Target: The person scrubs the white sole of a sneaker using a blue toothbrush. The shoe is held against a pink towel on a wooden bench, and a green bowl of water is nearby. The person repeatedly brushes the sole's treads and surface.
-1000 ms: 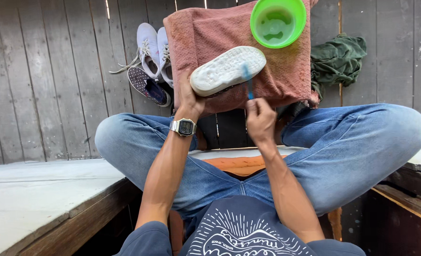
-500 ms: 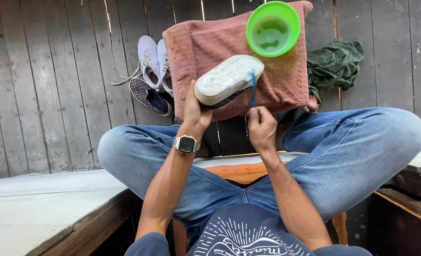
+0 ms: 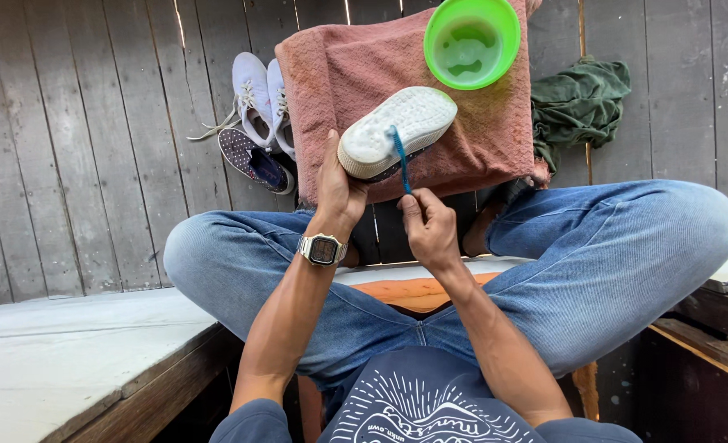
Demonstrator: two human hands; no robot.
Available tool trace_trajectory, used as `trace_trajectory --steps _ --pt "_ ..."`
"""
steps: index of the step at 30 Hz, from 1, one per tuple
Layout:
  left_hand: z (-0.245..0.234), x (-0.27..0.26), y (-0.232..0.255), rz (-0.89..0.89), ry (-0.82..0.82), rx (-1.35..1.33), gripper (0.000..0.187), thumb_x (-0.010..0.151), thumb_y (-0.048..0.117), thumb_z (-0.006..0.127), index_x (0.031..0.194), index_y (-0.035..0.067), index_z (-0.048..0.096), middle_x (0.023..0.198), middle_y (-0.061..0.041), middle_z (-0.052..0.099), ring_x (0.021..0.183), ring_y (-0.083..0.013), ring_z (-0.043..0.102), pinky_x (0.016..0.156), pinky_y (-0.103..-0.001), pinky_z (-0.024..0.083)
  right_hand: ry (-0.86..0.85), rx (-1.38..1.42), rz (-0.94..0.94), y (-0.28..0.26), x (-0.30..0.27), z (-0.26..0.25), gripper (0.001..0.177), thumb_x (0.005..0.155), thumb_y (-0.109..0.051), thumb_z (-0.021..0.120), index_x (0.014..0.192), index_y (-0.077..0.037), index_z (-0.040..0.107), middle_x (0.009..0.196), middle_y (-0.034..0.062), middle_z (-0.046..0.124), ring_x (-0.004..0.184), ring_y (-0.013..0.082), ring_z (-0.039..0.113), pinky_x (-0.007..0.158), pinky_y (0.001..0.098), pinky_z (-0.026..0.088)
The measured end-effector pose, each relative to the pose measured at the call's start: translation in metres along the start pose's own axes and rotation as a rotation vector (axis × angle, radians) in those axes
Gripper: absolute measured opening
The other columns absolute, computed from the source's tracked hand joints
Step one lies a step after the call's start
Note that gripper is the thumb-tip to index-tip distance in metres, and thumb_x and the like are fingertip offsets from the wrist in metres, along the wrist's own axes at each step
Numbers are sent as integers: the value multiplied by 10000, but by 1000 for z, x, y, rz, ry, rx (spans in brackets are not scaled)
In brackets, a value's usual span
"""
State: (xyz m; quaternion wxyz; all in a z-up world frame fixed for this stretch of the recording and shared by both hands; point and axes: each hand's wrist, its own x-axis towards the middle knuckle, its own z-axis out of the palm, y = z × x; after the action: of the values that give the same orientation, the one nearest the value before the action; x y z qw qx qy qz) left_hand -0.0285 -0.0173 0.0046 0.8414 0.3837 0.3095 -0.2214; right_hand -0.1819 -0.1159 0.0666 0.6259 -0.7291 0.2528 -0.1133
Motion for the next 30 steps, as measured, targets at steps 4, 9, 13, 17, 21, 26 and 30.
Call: trace_trajectory --steps 4,9,13,17,21,26,30 --pt "6 -13 2 16 -23 4 383 925 392 715 1030 25 675 934 -170 751 785 -366 763 667 -580 648 96 -112 -52 27 19 -19 277 1063 -221 560 869 -93 709 652 183 585 654 263 602 671 437 511" --pt "-9 21 -8 59 -60 79 359 932 385 712 1079 57 688 938 -125 753 808 -334 767 680 -532 665 98 -158 -62 16 6 -8 239 1048 -245 586 895 -132 731 717 140 684 741 312 709 702 412 544" --pt "-1 -4 6 68 -59 113 334 936 366 711 1092 71 691 936 -136 748 802 -325 768 676 -522 668 51 -183 -107 22 18 -19 239 1047 -235 589 880 -136 728 737 152 679 742 313 701 708 420 539" --pt "6 -1 5 114 -111 190 337 925 314 728 1154 71 685 980 -134 745 812 -291 767 663 -458 673 182 -283 -52 38 33 -32 283 1070 -280 547 904 -121 713 726 188 672 740 378 698 680 492 514" --pt "1 3 13 122 -114 251 347 910 304 737 1166 75 688 1000 -129 737 805 -260 760 672 -422 683 124 -286 -62 20 16 -20 232 1045 -253 587 901 -109 698 715 192 666 783 397 724 653 466 541" --pt "6 1 29 154 -119 303 297 887 266 731 1114 75 723 995 -128 747 792 -239 761 666 -373 676 208 -320 -43 47 37 -28 243 1045 -237 539 939 -74 685 751 254 667 790 475 688 685 557 503" --pt "-1 6 30 147 -109 309 292 886 268 721 1112 83 733 1003 -120 750 796 -222 757 670 -338 668 142 -340 -103 35 20 -11 252 1058 -287 563 913 -121 685 743 199 679 787 443 710 662 508 554"
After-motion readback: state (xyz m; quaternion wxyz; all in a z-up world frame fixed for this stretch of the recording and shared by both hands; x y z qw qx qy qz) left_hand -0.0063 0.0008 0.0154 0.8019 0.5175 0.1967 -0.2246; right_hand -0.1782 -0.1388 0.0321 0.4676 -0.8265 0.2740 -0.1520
